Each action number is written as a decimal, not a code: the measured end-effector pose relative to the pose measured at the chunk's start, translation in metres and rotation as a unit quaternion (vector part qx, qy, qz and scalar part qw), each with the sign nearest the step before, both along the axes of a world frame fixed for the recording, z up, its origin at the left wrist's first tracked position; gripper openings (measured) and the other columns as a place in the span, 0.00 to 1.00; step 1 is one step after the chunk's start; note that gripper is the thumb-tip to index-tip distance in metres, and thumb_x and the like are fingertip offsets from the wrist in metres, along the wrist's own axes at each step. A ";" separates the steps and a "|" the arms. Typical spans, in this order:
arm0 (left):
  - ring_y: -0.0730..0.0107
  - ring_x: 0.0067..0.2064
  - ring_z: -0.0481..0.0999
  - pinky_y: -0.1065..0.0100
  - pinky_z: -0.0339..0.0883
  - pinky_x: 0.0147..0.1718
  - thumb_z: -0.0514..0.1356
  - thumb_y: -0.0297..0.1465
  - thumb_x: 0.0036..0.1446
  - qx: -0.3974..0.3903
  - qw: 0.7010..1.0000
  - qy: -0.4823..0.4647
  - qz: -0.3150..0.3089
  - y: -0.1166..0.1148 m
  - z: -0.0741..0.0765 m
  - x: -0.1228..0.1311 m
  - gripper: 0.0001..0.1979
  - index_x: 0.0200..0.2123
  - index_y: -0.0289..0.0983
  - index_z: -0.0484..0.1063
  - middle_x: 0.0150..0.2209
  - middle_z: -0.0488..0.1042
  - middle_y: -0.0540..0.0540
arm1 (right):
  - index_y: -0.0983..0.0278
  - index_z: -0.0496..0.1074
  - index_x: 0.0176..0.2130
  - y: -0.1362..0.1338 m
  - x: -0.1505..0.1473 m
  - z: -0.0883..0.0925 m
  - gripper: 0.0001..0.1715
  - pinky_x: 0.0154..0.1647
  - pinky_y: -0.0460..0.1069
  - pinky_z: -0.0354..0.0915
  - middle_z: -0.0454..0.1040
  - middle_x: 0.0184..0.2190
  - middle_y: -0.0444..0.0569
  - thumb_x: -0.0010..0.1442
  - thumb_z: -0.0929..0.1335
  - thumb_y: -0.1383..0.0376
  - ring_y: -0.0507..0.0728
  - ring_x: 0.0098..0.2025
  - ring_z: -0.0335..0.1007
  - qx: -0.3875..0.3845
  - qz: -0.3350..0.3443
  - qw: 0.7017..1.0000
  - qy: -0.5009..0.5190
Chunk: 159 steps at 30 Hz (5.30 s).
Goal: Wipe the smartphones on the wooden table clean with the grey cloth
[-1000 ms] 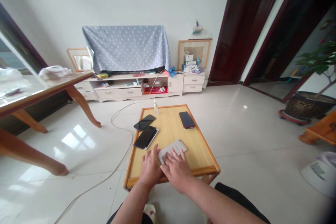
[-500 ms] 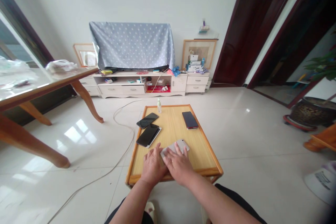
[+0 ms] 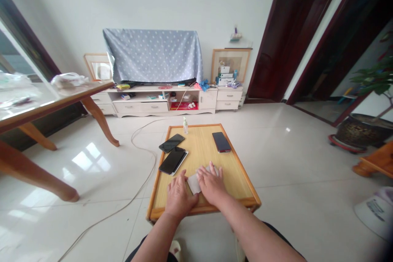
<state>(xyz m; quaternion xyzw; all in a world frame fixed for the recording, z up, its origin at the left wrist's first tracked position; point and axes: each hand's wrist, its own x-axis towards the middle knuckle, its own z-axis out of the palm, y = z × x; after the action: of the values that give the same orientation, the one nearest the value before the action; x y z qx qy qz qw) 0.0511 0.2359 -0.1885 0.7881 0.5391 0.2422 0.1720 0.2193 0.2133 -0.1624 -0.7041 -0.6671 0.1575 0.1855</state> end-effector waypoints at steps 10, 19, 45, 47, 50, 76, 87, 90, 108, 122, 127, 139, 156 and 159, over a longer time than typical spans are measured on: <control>0.53 0.58 0.67 0.54 0.56 0.56 0.58 0.37 0.54 0.002 1.000 0.013 0.008 -0.005 0.007 0.003 0.32 0.62 0.38 0.57 0.53 0.73 0.40 | 0.52 0.60 0.67 -0.027 -0.011 -0.009 0.30 0.69 0.72 0.27 0.58 0.69 0.44 0.73 0.50 0.51 0.65 0.74 0.32 0.011 0.054 0.998 -0.017; 0.52 0.60 0.64 0.56 0.55 0.56 0.62 0.38 0.49 0.010 0.999 0.049 -0.003 -0.006 0.006 0.001 0.36 0.61 0.40 0.58 0.56 0.71 0.41 | 0.55 0.59 0.68 -0.023 0.014 0.005 0.33 0.68 0.74 0.27 0.54 0.70 0.43 0.73 0.47 0.51 0.67 0.74 0.27 -0.050 -0.035 0.997 -0.051; 0.55 0.60 0.65 0.57 0.52 0.57 0.62 0.34 0.46 -0.023 0.998 0.057 -0.005 -0.010 0.021 0.009 0.29 0.54 0.43 0.63 0.54 0.73 0.44 | 0.53 0.59 0.68 -0.043 0.044 0.002 0.33 0.68 0.74 0.28 0.54 0.70 0.40 0.72 0.48 0.50 0.67 0.74 0.27 -0.063 -0.094 0.992 -0.063; 0.55 0.59 0.66 0.58 0.52 0.57 0.62 0.34 0.46 -0.027 0.998 0.059 -0.004 -0.010 0.022 0.010 0.29 0.54 0.42 0.63 0.54 0.73 0.43 | 0.53 0.60 0.67 -0.050 0.038 0.000 0.33 0.68 0.72 0.26 0.55 0.70 0.41 0.72 0.48 0.50 0.66 0.74 0.28 -0.042 -0.071 0.995 -0.063; 0.56 0.59 0.66 0.58 0.52 0.57 0.62 0.33 0.46 -0.028 0.998 0.064 -0.001 -0.009 0.023 0.011 0.29 0.54 0.42 0.63 0.54 0.73 0.43 | 0.50 0.60 0.67 -0.058 0.028 -0.004 0.33 0.69 0.72 0.27 0.56 0.69 0.40 0.72 0.47 0.49 0.65 0.74 0.30 -0.027 -0.054 0.997 -0.049; 0.56 0.57 0.69 0.57 0.55 0.57 0.62 0.33 0.48 -0.023 0.996 0.083 -0.001 -0.012 0.031 0.022 0.24 0.50 0.43 0.66 0.51 0.74 0.44 | 0.53 0.62 0.65 -0.018 0.065 0.017 0.29 0.69 0.71 0.33 0.57 0.69 0.44 0.72 0.52 0.52 0.66 0.74 0.30 -0.055 -0.027 0.998 -0.007; 0.55 0.57 0.68 0.55 0.55 0.57 0.61 0.35 0.49 -0.051 0.995 0.081 -0.023 -0.007 0.033 0.019 0.23 0.51 0.42 0.65 0.52 0.74 0.43 | 0.51 0.62 0.65 -0.056 0.069 0.006 0.29 0.69 0.71 0.32 0.57 0.69 0.42 0.72 0.52 0.51 0.67 0.74 0.32 -0.060 -0.021 0.998 -0.004; 0.55 0.57 0.68 0.55 0.55 0.57 0.62 0.35 0.49 -0.047 0.996 0.080 -0.016 -0.008 0.034 0.019 0.24 0.50 0.42 0.66 0.52 0.74 0.43 | 0.52 0.62 0.65 -0.038 0.065 0.010 0.29 0.68 0.72 0.33 0.56 0.70 0.42 0.72 0.52 0.51 0.69 0.74 0.31 -0.063 -0.021 0.998 -0.002; 0.55 0.57 0.68 0.55 0.55 0.57 0.61 0.36 0.49 -0.047 0.996 0.078 -0.020 -0.008 0.032 0.018 0.23 0.51 0.42 0.66 0.52 0.74 0.43 | 0.52 0.60 0.67 -0.036 0.070 0.010 0.30 0.68 0.71 0.33 0.54 0.71 0.42 0.70 0.54 0.51 0.68 0.74 0.28 -0.077 -0.026 0.997 -0.011; 0.55 0.57 0.69 0.56 0.54 0.57 0.62 0.36 0.49 -0.041 0.996 0.073 -0.020 -0.007 0.028 0.017 0.24 0.50 0.43 0.66 0.51 0.74 0.44 | 0.53 0.57 0.68 -0.062 0.076 -0.001 0.32 0.69 0.70 0.30 0.54 0.70 0.42 0.70 0.54 0.49 0.68 0.74 0.28 -0.064 -0.030 0.997 -0.016; 0.56 0.56 0.68 0.56 0.54 0.57 0.62 0.35 0.47 -0.025 0.997 0.068 -0.004 -0.010 0.026 0.019 0.24 0.50 0.42 0.66 0.51 0.74 0.44 | 0.53 0.58 0.68 -0.030 0.067 0.011 0.33 0.68 0.72 0.32 0.54 0.71 0.44 0.71 0.52 0.47 0.68 0.74 0.26 -0.072 -0.047 0.996 -0.029; 0.56 0.58 0.68 0.56 0.55 0.58 0.61 0.35 0.50 0.000 0.998 0.063 -0.014 -0.009 0.013 0.011 0.28 0.56 0.41 0.61 0.55 0.73 0.42 | 0.53 0.57 0.69 -0.032 0.023 0.012 0.37 0.67 0.75 0.22 0.54 0.70 0.45 0.72 0.45 0.46 0.66 0.74 0.31 -0.038 0.041 0.998 -0.009; 0.55 0.56 0.69 0.57 0.54 0.56 0.64 0.34 0.46 0.010 0.999 0.049 -0.005 -0.014 0.016 0.009 0.30 0.54 0.42 0.63 0.52 0.73 0.43 | 0.52 0.59 0.68 -0.005 0.013 0.008 0.34 0.65 0.77 0.24 0.52 0.71 0.45 0.73 0.47 0.49 0.68 0.74 0.30 -0.051 -0.018 0.998 -0.028; 0.54 0.56 0.69 0.58 0.54 0.55 0.62 0.35 0.48 0.006 0.999 0.048 -0.004 -0.015 0.016 0.009 0.27 0.54 0.42 0.64 0.52 0.74 0.42 | 0.52 0.59 0.68 -0.008 0.008 0.002 0.32 0.66 0.76 0.23 0.54 0.70 0.46 0.73 0.49 0.49 0.66 0.74 0.32 -0.028 0.008 0.999 -0.029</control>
<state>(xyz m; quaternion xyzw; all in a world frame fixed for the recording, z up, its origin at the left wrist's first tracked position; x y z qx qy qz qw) 0.0600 0.2213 -0.1721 0.8021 0.5422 0.2061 0.1423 0.2271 0.2053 -0.1602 -0.7078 -0.6733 0.1572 0.1450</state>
